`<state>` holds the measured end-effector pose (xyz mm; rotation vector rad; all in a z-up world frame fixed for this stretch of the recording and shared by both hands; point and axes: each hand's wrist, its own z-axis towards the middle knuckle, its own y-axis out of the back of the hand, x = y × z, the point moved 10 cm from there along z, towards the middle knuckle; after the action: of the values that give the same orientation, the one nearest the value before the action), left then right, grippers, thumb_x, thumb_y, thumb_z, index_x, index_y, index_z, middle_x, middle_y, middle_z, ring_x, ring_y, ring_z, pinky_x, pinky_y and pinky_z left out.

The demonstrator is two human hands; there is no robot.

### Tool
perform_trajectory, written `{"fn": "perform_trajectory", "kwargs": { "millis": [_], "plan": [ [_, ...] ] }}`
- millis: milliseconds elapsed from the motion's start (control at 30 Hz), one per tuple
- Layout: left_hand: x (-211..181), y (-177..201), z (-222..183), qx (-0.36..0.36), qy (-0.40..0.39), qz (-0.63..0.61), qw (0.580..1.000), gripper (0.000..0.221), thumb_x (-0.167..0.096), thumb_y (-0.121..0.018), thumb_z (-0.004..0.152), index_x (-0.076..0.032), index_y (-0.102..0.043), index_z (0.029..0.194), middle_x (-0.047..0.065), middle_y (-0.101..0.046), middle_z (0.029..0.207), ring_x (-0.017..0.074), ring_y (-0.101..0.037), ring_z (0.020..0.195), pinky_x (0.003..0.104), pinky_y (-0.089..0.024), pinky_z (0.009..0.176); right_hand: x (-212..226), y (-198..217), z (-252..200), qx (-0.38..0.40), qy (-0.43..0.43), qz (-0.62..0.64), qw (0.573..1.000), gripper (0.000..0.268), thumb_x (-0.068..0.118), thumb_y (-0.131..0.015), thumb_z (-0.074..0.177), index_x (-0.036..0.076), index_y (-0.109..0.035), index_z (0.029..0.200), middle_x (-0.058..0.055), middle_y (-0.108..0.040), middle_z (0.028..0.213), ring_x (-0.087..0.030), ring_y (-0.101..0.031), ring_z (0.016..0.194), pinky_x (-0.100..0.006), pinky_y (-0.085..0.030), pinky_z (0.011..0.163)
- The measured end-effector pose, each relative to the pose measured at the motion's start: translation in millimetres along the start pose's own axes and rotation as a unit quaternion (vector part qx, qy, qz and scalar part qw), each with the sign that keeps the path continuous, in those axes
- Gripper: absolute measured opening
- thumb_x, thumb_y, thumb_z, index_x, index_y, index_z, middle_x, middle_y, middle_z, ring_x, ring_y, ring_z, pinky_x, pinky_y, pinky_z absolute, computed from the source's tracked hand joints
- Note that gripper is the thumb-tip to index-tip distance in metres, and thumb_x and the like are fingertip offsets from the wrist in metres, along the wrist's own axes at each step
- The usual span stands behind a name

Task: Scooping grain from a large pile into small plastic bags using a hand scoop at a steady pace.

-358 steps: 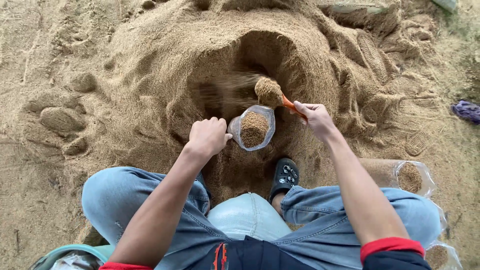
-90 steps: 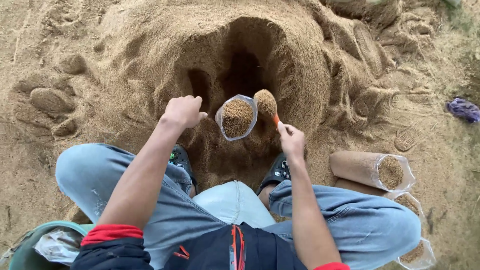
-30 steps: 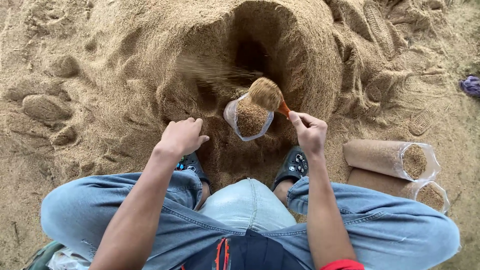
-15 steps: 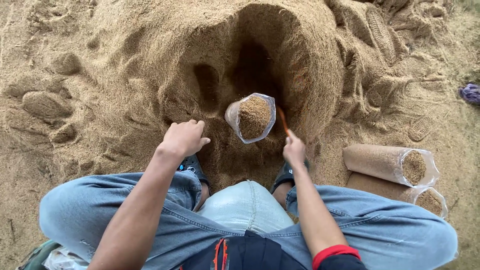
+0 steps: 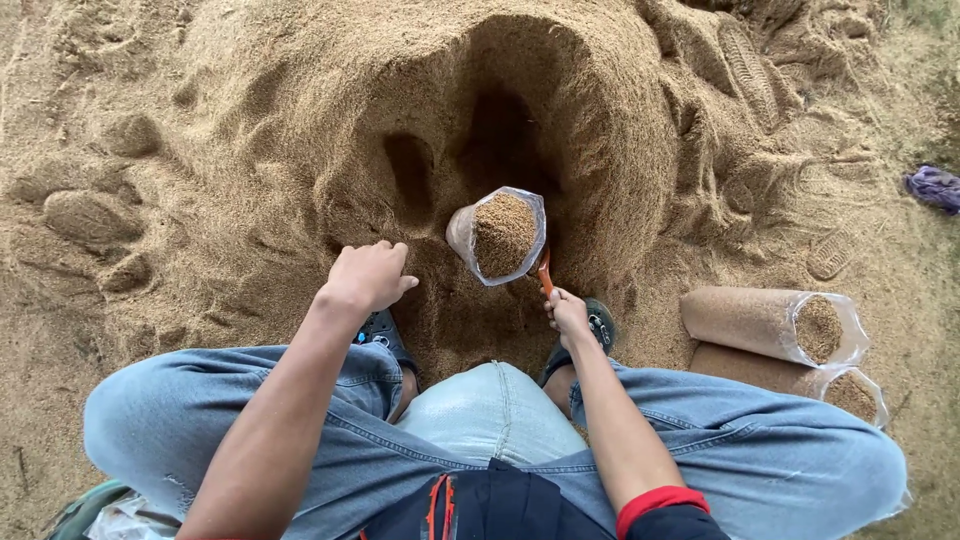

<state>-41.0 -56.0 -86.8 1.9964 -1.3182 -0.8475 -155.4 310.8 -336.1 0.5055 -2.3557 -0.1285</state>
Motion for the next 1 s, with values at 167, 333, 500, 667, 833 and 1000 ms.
{"fn": "perform_trajectory", "kwargs": {
  "millis": [167,333,500,667,833,1000],
  "plan": [
    [-3.4,1.9,-4.2,0.004,-0.001,-0.005,1.0,0.048,-0.045,-0.058,0.099,-0.006,-0.059,0.128,0.017,-0.069,0.122,0.0398,-0.07,0.112,0.058,-0.049,0.097,59.4,14.6,-24.7,-0.028,0.076,0.016,0.997,0.041,0.044,-0.054,0.107,0.01,-0.074,0.096,0.004,-0.046,0.057,-0.005,-0.036,0.045,-0.016,-0.026,0.04],
    [3.9,-6.8,2.9,-0.004,0.001,0.001,1.0,0.049,-0.047,-0.058,0.098,-0.007,-0.059,0.127,0.016,-0.069,0.121,0.0394,-0.07,0.111,0.058,-0.05,0.096,157.7,20.3,-84.2,-0.052,0.183,-0.015,0.982,0.046,0.047,-0.066,0.101,0.009,-0.074,0.077,0.002,-0.045,0.048,-0.004,-0.033,0.044,-0.017,-0.024,0.045],
    [2.7,-2.3,-2.5,-0.008,0.006,-0.002,1.0,0.048,-0.046,-0.058,0.099,-0.007,-0.06,0.126,0.016,-0.069,0.12,0.0395,-0.07,0.111,0.058,-0.05,0.096,224.2,31.9,-120.1,-0.061,0.258,-0.039,0.964,0.042,0.04,-0.067,0.104,0.012,-0.074,0.073,-0.001,-0.049,0.051,-0.006,-0.037,0.045,-0.019,-0.029,0.048],
    [3.8,-4.4,-1.3,-0.008,0.008,-0.004,1.0,0.049,-0.047,-0.06,0.097,-0.008,-0.061,0.125,0.015,-0.07,0.12,0.0395,-0.07,0.11,0.058,-0.051,0.095,273.6,27.9,-167.8,-0.038,0.333,-0.105,0.936,0.039,0.039,-0.069,0.104,0.015,-0.075,0.073,0.002,-0.046,0.05,-0.005,-0.035,0.048,-0.019,-0.03,0.049],
    [4.9,-8.9,1.4,-0.006,0.008,-0.004,1.0,0.048,-0.047,-0.06,0.097,-0.008,-0.061,0.126,0.015,-0.07,0.119,0.0396,-0.071,0.11,0.058,-0.051,0.094,280.1,32.0,-168.9,-0.075,0.452,-0.152,0.876,0.013,0.033,-0.081,0.096,0.021,-0.082,0.091,0.001,-0.057,0.056,-0.008,-0.047,0.057,-0.024,-0.041,0.062],
    [5.8,-10.5,3.5,-0.006,0.008,-0.003,1.0,0.048,-0.046,-0.06,0.097,-0.008,-0.061,0.127,0.015,-0.07,0.12,0.0393,-0.071,0.11,0.058,-0.051,0.094,244.5,34.0,-143.6,-0.117,0.322,-0.149,0.927,0.026,0.008,-0.052,0.108,0.007,-0.071,0.126,-0.007,-0.062,0.076,-0.015,-0.046,0.067,-0.033,-0.039,0.066]
  ]
}}
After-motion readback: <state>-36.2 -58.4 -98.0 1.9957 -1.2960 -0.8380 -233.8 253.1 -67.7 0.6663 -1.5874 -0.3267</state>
